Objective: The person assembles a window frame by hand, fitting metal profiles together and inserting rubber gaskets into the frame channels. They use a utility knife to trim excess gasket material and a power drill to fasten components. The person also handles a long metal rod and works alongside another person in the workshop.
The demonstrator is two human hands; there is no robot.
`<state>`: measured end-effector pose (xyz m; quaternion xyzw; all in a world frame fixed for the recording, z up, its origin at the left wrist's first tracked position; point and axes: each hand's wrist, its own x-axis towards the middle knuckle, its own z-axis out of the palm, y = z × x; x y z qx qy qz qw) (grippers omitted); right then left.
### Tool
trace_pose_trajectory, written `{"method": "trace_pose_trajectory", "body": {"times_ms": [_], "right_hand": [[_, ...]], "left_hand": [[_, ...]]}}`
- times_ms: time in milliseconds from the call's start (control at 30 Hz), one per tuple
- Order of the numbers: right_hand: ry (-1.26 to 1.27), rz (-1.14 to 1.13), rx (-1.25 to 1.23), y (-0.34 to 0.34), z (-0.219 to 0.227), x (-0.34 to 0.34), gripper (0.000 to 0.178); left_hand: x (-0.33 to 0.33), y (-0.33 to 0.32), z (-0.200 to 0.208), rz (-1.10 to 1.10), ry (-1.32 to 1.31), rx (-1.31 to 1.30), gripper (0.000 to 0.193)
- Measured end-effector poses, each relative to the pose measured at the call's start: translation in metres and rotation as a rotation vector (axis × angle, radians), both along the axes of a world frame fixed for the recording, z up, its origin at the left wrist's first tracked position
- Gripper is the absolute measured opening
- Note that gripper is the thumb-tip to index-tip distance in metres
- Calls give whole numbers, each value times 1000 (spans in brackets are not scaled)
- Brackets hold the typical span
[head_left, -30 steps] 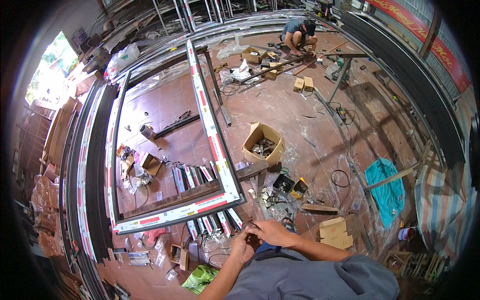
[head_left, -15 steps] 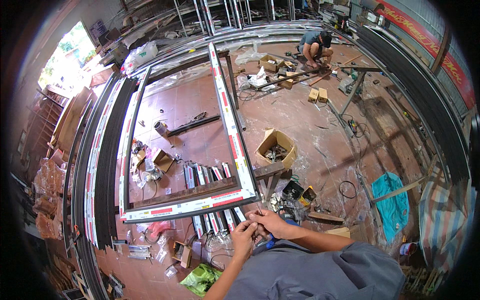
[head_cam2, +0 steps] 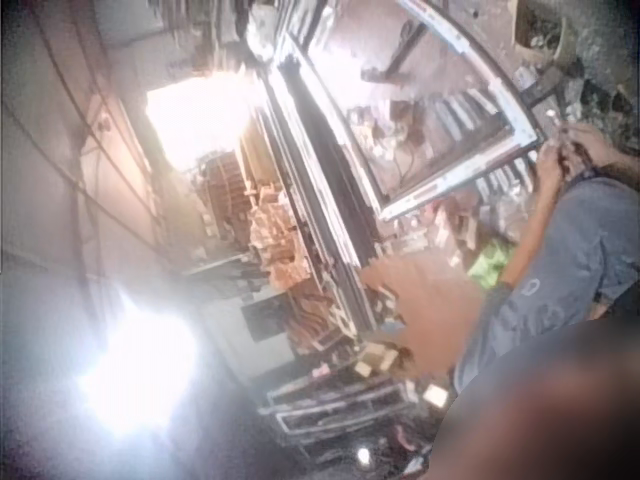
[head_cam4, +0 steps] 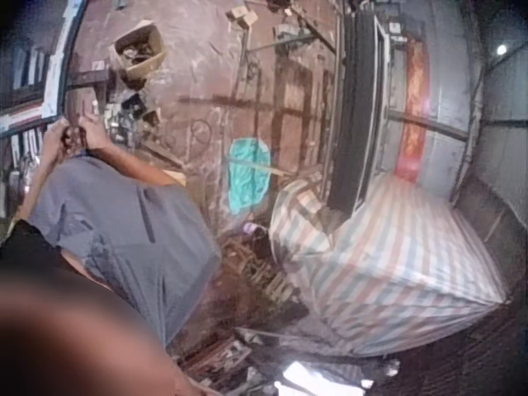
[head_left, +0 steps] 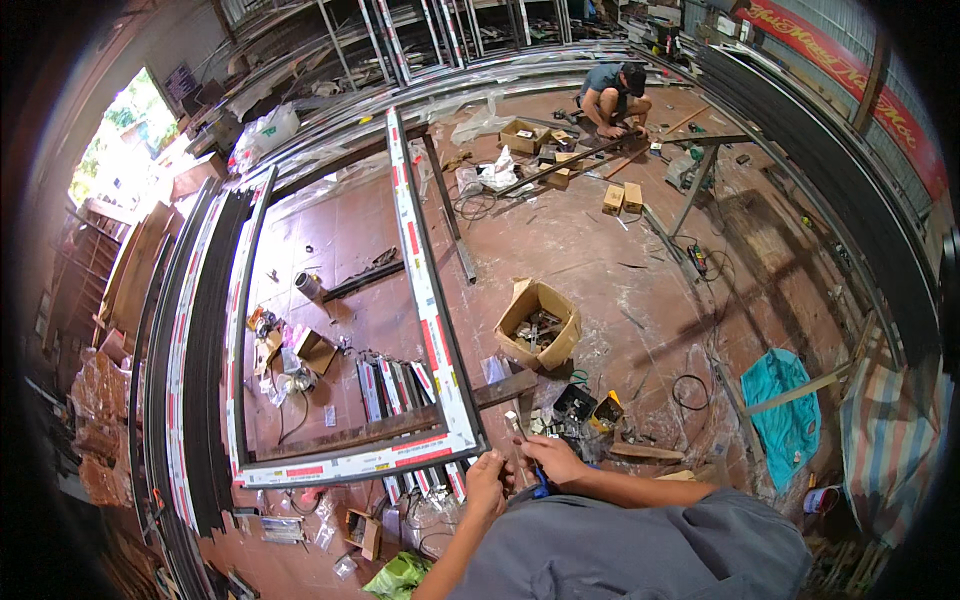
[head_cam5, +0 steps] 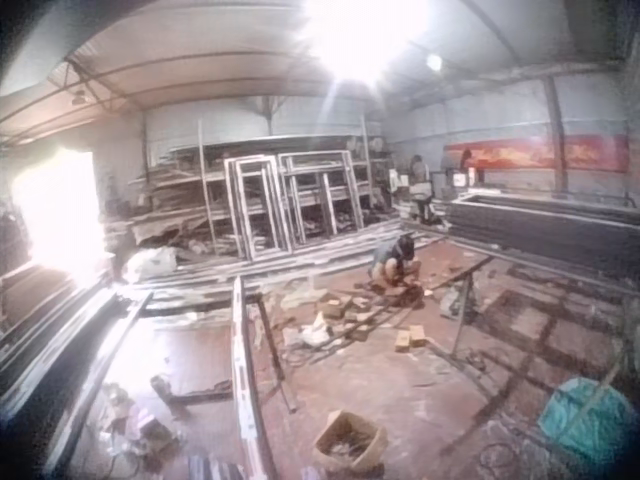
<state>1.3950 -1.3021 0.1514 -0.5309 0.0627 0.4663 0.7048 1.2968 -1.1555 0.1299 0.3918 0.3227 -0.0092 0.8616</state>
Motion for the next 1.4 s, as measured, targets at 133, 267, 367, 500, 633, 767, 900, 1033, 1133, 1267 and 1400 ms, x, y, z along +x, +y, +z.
{"method": "trace_pose_trajectory", "body": {"times_ms": [133,267,367,500,633,767,900,1033,1133,1267,1400], "right_hand": [[-216,-85,-30,-27,5,38,44],[229,-252,401,-52,-39,97,41],[550,-234,559,-46,-6,133,34],[391,-132,503,-37,-4,152,31],[37,92,294,-19,18,149,32],[-65,244,326,0,35,135,25],[-375,264,280,7,26,126,27],[-493,328,239,1,32,130,26],[-193,198,333,2,29,124,22],[-463,284,311,1,19,120,21],[-656,245,361,-9,13,107,18]], "left_hand": [[13,-3,3,32,37,-71,14],[28,-9,13,50,77,-150,12],[30,-13,21,146,93,-195,13],[44,-24,47,225,42,-252,13],[57,-29,56,330,55,-286,13],[75,-32,75,458,151,-265,14],[83,-33,78,513,170,-223,16],[79,-34,76,545,184,-188,18],[79,-35,73,505,155,-150,13],[78,-41,78,532,165,-73,12],[74,-47,71,520,236,69,12]]}}
